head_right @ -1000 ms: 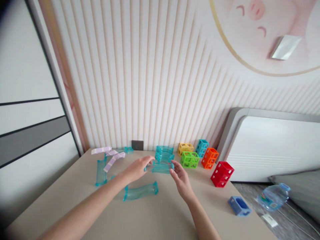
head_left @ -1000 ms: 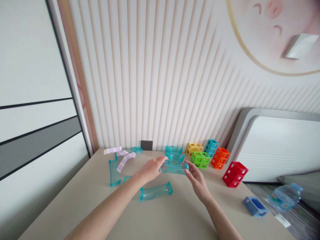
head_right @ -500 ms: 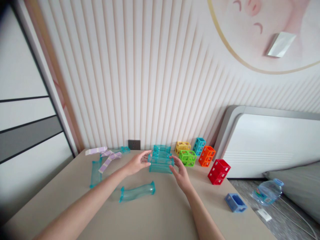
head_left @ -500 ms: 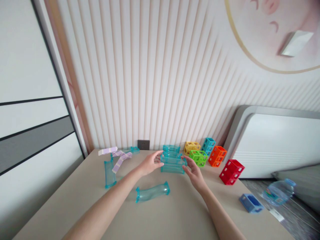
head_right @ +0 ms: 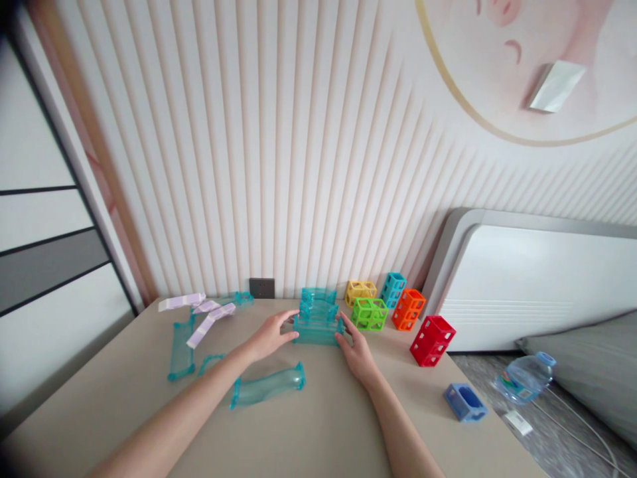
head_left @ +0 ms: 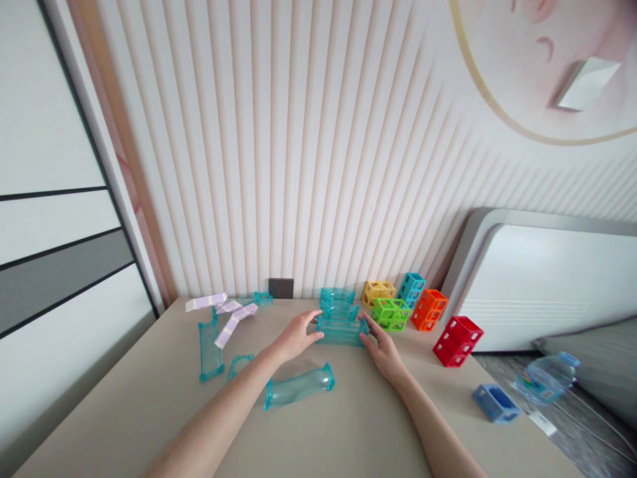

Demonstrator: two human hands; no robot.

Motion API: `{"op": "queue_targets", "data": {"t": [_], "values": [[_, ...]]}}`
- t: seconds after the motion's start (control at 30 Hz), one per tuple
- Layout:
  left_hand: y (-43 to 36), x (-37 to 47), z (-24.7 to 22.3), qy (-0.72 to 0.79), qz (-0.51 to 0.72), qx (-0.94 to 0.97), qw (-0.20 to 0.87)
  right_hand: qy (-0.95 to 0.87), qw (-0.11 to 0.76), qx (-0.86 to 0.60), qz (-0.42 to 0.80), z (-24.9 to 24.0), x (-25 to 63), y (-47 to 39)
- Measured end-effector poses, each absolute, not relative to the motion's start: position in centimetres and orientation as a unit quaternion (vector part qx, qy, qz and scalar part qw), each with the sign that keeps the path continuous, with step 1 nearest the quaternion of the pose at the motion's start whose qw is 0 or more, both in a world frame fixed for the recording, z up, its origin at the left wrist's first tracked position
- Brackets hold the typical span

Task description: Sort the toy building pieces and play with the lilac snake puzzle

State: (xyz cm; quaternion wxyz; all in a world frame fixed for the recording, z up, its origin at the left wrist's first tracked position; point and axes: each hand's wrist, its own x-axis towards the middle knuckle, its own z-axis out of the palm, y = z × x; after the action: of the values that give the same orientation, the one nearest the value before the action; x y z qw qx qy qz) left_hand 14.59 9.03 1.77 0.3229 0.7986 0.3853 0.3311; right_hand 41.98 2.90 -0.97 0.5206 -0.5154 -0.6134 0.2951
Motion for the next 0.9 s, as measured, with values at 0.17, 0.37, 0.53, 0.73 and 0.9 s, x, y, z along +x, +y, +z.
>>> {"op": "queue_targets", "data": {"t": [0.17,0.37,0.53,0.73,0.9], "values": [[9.1,14.7,1.6,0.392,0.33,0.794,0.328,-0.607,0.517,-0.52,0.307,-1.7,42.1,3.3],[9.2,14.8,1.5,0.393,0.335,0.788,0.334,-0.598,0.51,-0.525,0.328,-1.9,42.1,3.4],[9.2,14.7,1.3,0.392,0.342,0.781,0.345,-0.601,0.494,-0.538,0.326,-2.0,42.2,3.5],[9.0,14.6,0.9,0.386,0.345,0.771,0.372,-0.613,0.458,-0.579,0.282,-2.2,42.5,3.2],[9.1,14.7,0.0,0.377,0.338,0.768,0.394,-0.636,0.426,-0.604,0.225,-1.7,42.4,2.5]]}}
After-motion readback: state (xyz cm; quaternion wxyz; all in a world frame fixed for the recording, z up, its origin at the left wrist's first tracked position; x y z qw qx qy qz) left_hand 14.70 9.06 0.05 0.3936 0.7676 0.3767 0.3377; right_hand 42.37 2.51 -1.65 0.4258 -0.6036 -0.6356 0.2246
